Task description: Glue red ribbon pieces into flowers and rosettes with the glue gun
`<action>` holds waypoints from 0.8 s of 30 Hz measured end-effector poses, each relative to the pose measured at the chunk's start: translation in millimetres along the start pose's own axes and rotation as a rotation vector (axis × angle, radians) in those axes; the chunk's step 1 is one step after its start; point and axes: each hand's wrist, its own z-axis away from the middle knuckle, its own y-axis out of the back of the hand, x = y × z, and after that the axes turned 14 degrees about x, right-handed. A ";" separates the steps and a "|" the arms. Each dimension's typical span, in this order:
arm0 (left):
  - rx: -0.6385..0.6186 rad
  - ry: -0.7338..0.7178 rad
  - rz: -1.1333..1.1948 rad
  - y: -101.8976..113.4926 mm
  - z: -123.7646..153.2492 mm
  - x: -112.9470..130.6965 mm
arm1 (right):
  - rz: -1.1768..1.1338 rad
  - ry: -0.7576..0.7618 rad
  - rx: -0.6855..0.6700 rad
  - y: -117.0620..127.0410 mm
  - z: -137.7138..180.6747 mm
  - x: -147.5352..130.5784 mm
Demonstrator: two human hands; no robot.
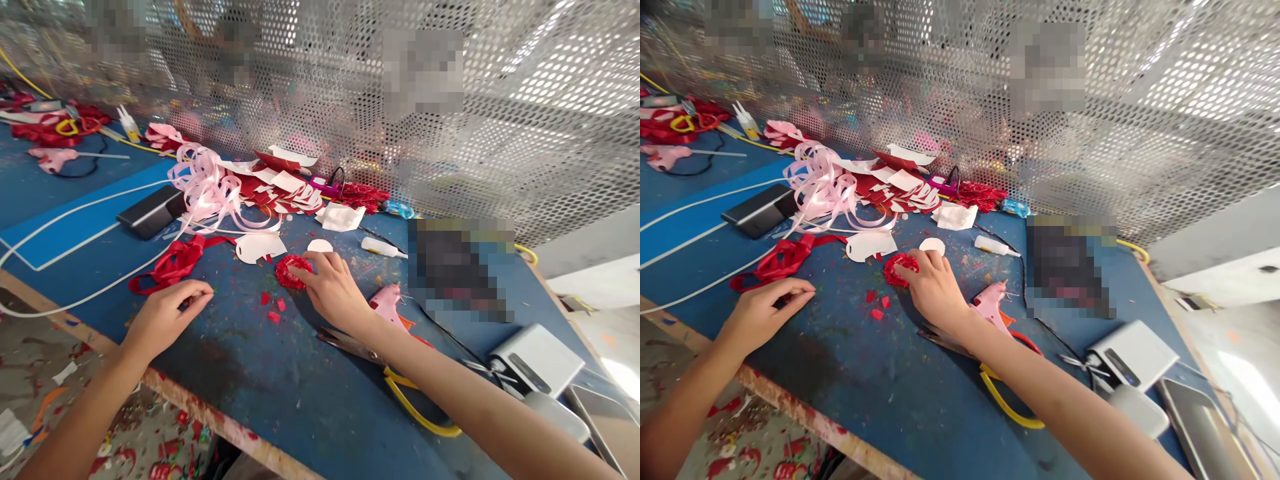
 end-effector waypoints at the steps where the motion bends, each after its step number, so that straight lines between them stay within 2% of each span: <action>1: -0.004 0.002 -0.005 0.1 -0.2 0.4 | 0.041 0.020 -0.027 1.3 1.8 0.0; 9: -0.015 0.008 -0.015 0.0 -1.8 1.2 | 0.158 0.085 -0.142 2.7 7.5 -4.6; 15: -0.031 0.031 -0.015 0.3 -1.7 0.6 | 0.146 0.023 -0.098 6.8 5.4 -2.9; 21: -0.035 0.047 -0.025 -0.2 -1.0 0.8 | 0.152 0.095 -0.142 3.9 7.3 0.3; 24: -0.022 0.045 -0.025 -0.5 -0.3 0.4 | 0.168 0.102 -0.119 3.6 7.2 0.0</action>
